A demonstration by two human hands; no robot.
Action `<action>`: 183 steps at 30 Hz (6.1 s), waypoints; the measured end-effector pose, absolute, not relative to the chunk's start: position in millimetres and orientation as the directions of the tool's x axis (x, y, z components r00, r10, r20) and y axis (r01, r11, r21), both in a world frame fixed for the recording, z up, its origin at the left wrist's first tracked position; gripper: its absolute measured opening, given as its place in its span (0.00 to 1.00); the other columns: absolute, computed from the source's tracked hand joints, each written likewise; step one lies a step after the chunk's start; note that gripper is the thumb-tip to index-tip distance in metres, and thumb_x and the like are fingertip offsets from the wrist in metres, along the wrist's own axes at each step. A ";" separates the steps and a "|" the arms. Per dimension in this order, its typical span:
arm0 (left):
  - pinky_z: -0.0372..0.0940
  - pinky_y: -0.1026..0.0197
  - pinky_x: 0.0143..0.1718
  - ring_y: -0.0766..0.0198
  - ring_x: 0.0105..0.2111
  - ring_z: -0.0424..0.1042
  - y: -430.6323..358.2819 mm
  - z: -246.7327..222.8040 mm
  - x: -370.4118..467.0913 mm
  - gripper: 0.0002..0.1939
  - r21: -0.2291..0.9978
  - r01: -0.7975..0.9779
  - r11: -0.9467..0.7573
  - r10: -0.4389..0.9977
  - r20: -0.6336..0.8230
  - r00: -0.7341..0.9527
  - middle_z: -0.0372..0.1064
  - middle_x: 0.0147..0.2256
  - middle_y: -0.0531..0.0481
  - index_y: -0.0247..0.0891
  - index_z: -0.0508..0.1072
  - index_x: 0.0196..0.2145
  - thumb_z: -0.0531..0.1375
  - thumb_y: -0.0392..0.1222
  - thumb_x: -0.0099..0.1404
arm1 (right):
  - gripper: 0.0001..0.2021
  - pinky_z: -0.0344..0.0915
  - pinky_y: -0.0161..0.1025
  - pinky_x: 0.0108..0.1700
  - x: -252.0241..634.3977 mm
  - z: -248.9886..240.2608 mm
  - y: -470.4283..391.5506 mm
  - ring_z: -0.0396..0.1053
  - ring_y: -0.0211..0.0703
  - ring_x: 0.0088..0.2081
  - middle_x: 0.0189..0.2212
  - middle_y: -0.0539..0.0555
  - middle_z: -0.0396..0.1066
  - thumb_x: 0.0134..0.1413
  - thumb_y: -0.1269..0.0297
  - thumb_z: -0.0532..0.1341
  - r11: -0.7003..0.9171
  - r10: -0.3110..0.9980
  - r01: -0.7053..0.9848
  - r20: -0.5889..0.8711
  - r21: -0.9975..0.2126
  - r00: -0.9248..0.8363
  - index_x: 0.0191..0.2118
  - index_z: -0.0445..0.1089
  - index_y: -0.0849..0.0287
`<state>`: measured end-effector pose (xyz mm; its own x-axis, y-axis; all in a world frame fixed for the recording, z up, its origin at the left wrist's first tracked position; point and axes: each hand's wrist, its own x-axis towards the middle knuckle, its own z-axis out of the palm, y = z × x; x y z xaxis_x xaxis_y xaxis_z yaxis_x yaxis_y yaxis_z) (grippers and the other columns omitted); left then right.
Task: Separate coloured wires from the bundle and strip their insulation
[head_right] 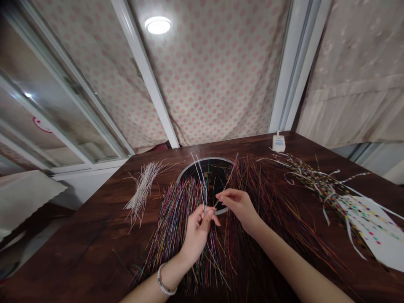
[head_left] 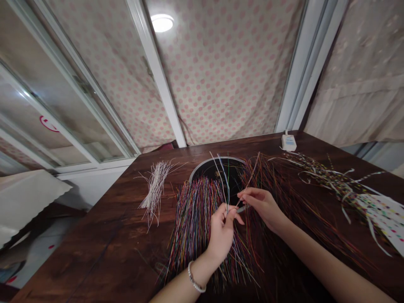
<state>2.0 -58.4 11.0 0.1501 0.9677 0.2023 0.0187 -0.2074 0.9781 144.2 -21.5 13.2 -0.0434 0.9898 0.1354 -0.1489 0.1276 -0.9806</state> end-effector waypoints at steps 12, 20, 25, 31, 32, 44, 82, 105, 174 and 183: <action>0.40 0.68 0.16 0.76 0.13 0.46 -52.4 3.1 2.0 0.15 0.982 -0.182 0.051 0.934 0.018 0.357 0.64 0.18 0.53 0.33 0.65 0.32 0.51 0.50 0.61 | 0.06 0.60 0.35 0.34 151.9 17.2 -17.5 0.63 0.35 0.29 0.29 0.53 0.71 0.42 0.63 0.64 0.142 0.989 -0.260 0.128 -0.955 0.069 0.24 0.72 0.60; 0.31 0.72 0.12 0.80 0.12 0.35 -48.2 6.4 -7.0 0.12 0.755 -0.396 0.522 0.754 -0.192 0.628 0.51 0.16 0.60 0.33 0.62 0.30 0.59 0.45 0.56 | 0.05 0.61 0.34 0.34 152.7 26.3 -20.8 0.64 0.35 0.30 0.29 0.53 0.71 0.42 0.62 0.65 0.114 0.992 -0.383 0.128 -0.917 -0.011 0.24 0.73 0.58; 0.30 0.74 0.10 0.80 0.12 0.33 -45.0 4.2 -12.5 0.11 0.607 -0.399 0.688 0.609 -0.184 0.772 0.42 0.16 0.62 0.34 0.62 0.30 0.62 0.40 0.53 | 0.07 0.58 0.33 0.24 158.1 29.5 -21.1 0.60 0.32 0.22 0.25 0.52 0.71 0.42 0.61 0.64 0.060 0.980 -0.408 0.131 -0.911 -0.148 0.30 0.74 0.57; 0.31 0.74 0.09 0.80 0.12 0.33 -48.5 6.2 -14.0 0.09 0.625 -0.331 0.707 0.525 -0.150 0.838 0.48 0.15 0.61 0.34 0.63 0.30 0.60 0.39 0.56 | 0.03 0.56 0.33 0.23 159.0 34.3 -23.9 0.59 0.33 0.20 0.21 0.51 0.70 0.44 0.64 0.64 0.230 0.948 -0.386 0.296 -0.893 -0.121 0.27 0.72 0.57; 0.31 0.74 0.09 0.80 0.12 0.33 -48.9 6.6 -14.2 0.08 0.629 -0.321 0.708 0.514 -0.148 0.845 0.48 0.15 0.61 0.34 0.62 0.30 0.59 0.39 0.56 | 0.03 0.57 0.34 0.23 158.2 34.7 -24.5 0.60 0.33 0.20 0.20 0.51 0.69 0.44 0.64 0.64 0.254 0.944 -0.372 0.314 -0.893 -0.107 0.27 0.72 0.57; 0.31 0.73 0.09 0.80 0.11 0.34 -50.3 5.5 -13.6 0.10 0.698 -0.252 0.671 0.507 -0.184 0.842 0.48 0.14 0.61 0.35 0.62 0.28 0.59 0.42 0.56 | 0.06 0.52 0.32 0.21 148.6 37.0 -34.6 0.57 0.32 0.19 0.18 0.48 0.64 0.46 0.62 0.62 0.352 0.935 -0.262 0.348 -0.899 0.063 0.29 0.69 0.58; 0.38 0.68 0.16 0.77 0.14 0.42 -62.1 6.2 1.8 0.15 0.981 -0.189 0.035 0.969 0.013 0.248 0.51 0.15 0.60 0.34 0.63 0.25 0.53 0.49 0.61 | 0.08 0.58 0.33 0.24 126.0 10.9 -33.6 0.63 0.34 0.20 0.18 0.48 0.66 0.44 0.60 0.61 0.211 0.971 -0.013 0.212 -0.977 -0.110 0.24 0.68 0.60; 0.60 0.66 0.26 0.69 0.22 0.67 -50.6 12.9 -8.9 0.19 0.881 -0.403 0.246 0.967 -0.193 0.166 0.70 0.25 0.45 0.32 0.66 0.36 0.55 0.53 0.57 | 0.15 0.44 0.28 0.16 159.6 37.2 -27.9 0.50 0.26 0.14 0.13 0.43 0.56 0.47 0.55 0.60 -0.038 0.979 -0.230 0.010 -0.972 -0.205 0.21 0.61 0.61; 0.61 0.63 0.33 0.64 0.28 0.69 -47.9 31.7 -15.8 0.07 0.955 -0.293 -0.037 0.994 0.004 -0.113 0.72 0.24 0.47 0.33 0.73 0.22 0.66 0.38 0.44 | 0.08 0.66 0.43 0.41 137.3 44.2 -58.2 0.69 0.46 0.38 0.35 0.55 0.73 0.49 0.67 0.59 0.587 0.791 0.244 0.611 -0.772 0.033 0.35 0.75 0.52; 0.40 0.71 0.13 0.81 0.14 0.44 -45.0 27.7 -21.7 0.13 0.821 -0.548 0.162 0.986 -0.120 0.112 0.57 0.19 0.58 0.32 0.68 0.23 0.66 0.43 0.45 | 0.09 0.64 0.34 0.28 167.5 40.4 -25.5 0.67 0.37 0.24 0.21 0.52 0.72 0.43 0.59 0.63 0.134 0.956 0.140 0.091 -0.981 -0.279 0.26 0.74 0.61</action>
<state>-21.7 -45.0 27.7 0.1116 0.9865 -0.1199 -0.5482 0.1617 0.8206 167.5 -25.5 40.4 -0.2795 0.9558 0.0910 0.1402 0.1344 -0.9810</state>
